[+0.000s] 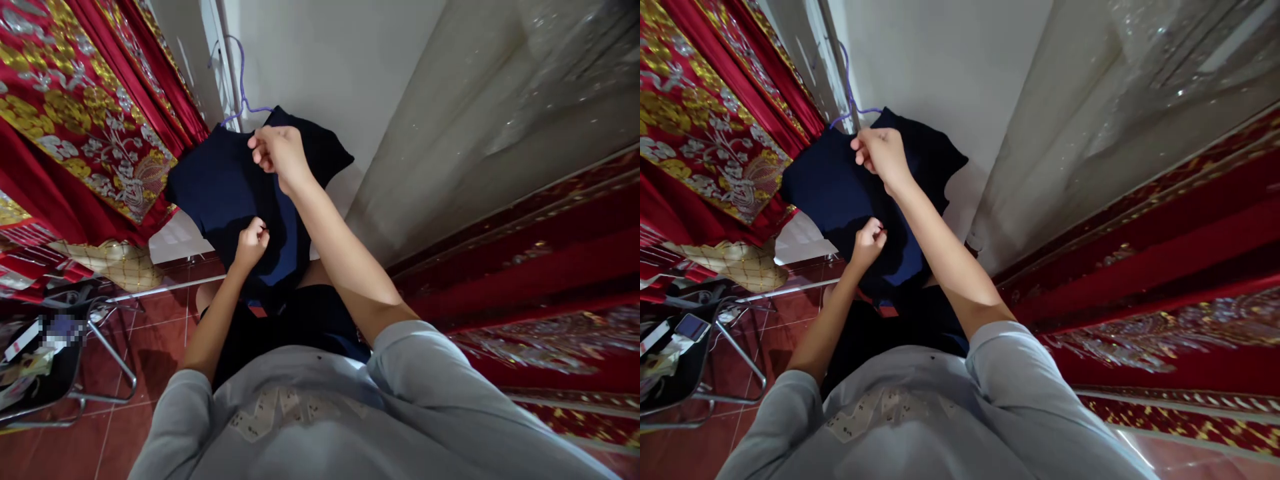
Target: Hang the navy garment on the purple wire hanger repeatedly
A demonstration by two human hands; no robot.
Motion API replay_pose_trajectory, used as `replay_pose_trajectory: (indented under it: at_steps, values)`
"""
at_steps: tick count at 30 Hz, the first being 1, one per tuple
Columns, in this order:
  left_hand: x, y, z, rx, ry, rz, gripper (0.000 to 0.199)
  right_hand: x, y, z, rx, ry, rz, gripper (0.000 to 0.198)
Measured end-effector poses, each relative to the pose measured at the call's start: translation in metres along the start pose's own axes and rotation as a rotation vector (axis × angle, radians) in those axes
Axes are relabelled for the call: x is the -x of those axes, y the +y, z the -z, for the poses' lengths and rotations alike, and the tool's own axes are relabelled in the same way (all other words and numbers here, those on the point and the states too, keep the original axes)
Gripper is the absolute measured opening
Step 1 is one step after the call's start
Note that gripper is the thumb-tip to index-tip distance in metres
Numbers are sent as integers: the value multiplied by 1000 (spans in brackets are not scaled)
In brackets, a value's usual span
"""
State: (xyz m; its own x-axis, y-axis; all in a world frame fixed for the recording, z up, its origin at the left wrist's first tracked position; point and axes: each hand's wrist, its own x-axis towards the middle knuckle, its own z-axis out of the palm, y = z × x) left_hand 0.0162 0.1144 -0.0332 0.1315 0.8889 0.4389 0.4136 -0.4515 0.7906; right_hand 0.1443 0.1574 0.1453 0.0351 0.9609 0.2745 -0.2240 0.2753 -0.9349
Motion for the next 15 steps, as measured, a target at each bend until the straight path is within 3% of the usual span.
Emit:
replay_pose_trajectory:
  at_steps: [5,10,15]
  values:
    - [-49,54,45,304,255,-45,36,21,13,7,41,-101,22,37]
    - [-103,77,84,368,232,-45,18,24,10,15,71,-133,66,35]
    - [-109,82,95,419,239,-17,7,23,18,24,174,-134,163,30]
